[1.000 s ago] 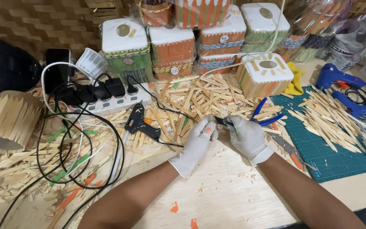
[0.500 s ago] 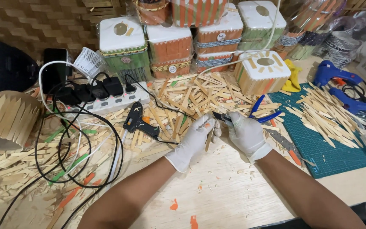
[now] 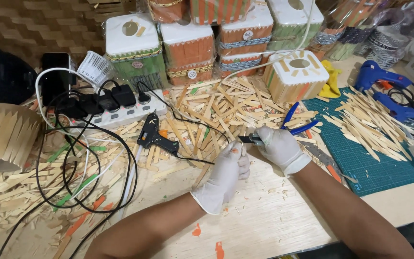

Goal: Marking and trimming popsicle sticks using a pen and a hand-held cutter at a workshop table.

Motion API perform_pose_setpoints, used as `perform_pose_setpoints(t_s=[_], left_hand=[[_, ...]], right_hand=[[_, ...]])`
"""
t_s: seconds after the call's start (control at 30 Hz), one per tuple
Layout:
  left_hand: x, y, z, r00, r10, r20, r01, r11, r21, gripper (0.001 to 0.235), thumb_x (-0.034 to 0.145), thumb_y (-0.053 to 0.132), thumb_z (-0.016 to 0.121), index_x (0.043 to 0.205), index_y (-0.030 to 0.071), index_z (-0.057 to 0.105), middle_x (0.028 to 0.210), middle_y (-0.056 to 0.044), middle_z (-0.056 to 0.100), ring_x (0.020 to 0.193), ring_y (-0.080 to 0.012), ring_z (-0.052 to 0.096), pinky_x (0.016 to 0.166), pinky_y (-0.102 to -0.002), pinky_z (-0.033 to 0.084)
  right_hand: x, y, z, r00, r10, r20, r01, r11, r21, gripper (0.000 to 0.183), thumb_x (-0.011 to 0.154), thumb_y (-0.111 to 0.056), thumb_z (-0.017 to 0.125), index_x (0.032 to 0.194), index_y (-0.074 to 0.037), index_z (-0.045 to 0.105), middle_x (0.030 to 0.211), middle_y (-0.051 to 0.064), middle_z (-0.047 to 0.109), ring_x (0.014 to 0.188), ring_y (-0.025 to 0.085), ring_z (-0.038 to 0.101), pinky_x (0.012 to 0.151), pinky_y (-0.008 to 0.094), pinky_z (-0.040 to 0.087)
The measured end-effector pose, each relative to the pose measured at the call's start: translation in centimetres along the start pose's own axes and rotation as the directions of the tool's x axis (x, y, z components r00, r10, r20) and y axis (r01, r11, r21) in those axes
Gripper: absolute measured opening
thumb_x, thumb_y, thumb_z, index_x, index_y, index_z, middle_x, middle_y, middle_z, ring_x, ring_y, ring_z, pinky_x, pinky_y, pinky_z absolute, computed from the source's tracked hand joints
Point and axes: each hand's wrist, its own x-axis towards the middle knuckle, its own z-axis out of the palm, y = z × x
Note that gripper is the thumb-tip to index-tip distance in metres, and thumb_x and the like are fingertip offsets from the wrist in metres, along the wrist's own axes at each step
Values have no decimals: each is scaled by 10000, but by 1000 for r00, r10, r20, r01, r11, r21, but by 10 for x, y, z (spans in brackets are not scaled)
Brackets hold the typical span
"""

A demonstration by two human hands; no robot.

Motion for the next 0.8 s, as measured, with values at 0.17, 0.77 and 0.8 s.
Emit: perform_pose_setpoints(t_s=[0.17, 0.77, 0.8], left_hand=[[3, -20, -16, 990, -32, 141, 59, 979, -196, 248, 1061, 281, 539, 829, 211, 484, 521, 110, 211, 352, -44, 178, 322, -217, 268], [-36, 61, 104, 870, 248, -426, 78, 784, 616, 259, 1067, 342, 494, 955, 160, 639, 645, 15, 521, 509, -75, 443, 467, -199, 378], [-38, 66, 113, 855, 245, -458, 71, 818, 571, 225, 1051, 315, 511, 993, 146, 648, 652, 18, 495, 514, -59, 411, 450, -192, 352]], right_hand=[[-13, 30, 32, 999, 19, 28, -17, 998, -58, 175, 909, -387, 587, 1022, -258, 549, 703, 36, 679, 693, 277, 731, 688, 415, 605], [-22, 23, 7, 939, 344, 8, -342, 929, 144, 61, 907, -214, 556, 923, -155, 552, 664, 159, 661, 702, 417, 703, 686, 476, 570], [-22, 19, 4, 952, 306, -7, -300, 936, 183, 90, 943, -242, 525, 929, -156, 550, 657, 164, 650, 685, 424, 693, 663, 479, 563]])
